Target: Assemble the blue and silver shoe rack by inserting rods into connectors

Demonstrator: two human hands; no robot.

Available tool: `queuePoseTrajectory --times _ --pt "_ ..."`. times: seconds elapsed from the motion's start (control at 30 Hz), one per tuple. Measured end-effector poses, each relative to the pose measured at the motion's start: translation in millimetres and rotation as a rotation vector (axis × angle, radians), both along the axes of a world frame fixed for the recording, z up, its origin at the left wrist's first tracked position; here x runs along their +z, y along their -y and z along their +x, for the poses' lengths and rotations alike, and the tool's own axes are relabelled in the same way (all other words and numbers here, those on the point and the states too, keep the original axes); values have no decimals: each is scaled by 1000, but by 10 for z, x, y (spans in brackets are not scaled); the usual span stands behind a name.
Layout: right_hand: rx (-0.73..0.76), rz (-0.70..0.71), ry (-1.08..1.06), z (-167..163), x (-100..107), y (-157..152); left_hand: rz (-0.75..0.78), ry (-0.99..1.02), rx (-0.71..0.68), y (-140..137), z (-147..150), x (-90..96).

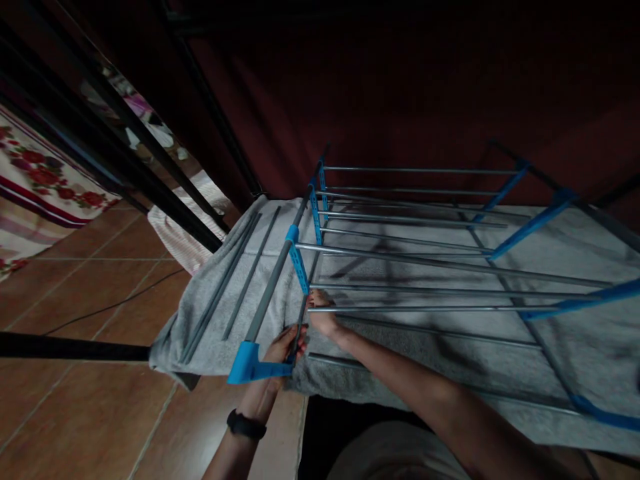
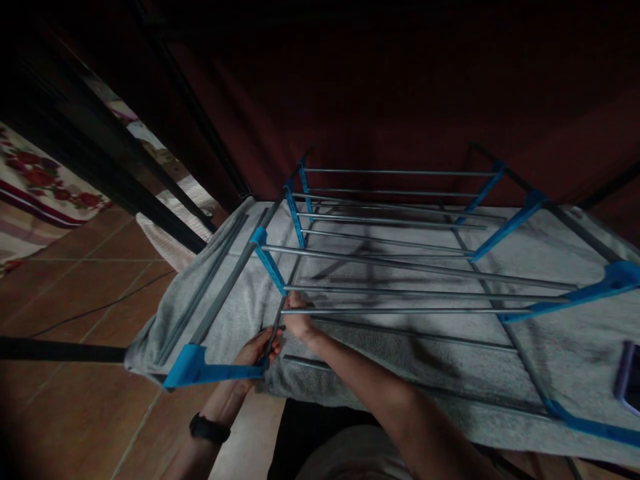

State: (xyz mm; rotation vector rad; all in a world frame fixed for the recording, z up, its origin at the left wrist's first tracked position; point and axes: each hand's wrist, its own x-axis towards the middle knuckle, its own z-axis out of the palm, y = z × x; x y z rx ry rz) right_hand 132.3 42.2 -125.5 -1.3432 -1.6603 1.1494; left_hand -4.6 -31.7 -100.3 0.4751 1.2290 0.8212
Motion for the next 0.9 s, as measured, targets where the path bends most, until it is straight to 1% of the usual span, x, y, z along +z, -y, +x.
queuePoseTrajectory --times 0.1,0.2,0.27,0.33,0.4,0.47,0.53,0.6,0.67,0.77,0.83,0.9 --pt "-1 105 235 123 -38 200 48 -31 108 -8 -3 -2" --pt "102 177 306 288 -64 485 80 -15 230 13 -8 -32" --pt "176 260 363 438 -88 706 92 -9 307 50 -10 -48" --pt "206 338 399 622 -116 933 138 0 369 98 -8 -44" --pt "173 360 406 829 -134 1139 240 -1 437 152 1 -24" --pt "121 343 430 1045 -128 1301 350 -27 489 218 18 -4" --pt "72 330 462 1258 -100 1411 403 -104 520 311 36 -7" --pt "14 338 489 1462 -70 1480 421 -221 516 445 44 -50" --pt "-56 353 522 1658 -68 1523 446 -337 479 606 37 -129" --pt "-151 369 592 1923 -140 1563 489 -471 349 811 19 -260" --pt "-183 383 638 2060 -217 1574 515 -545 256 864 22 -310" --pt "-190 400 686 2149 -283 1569 514 -600 202 842 40 -308"
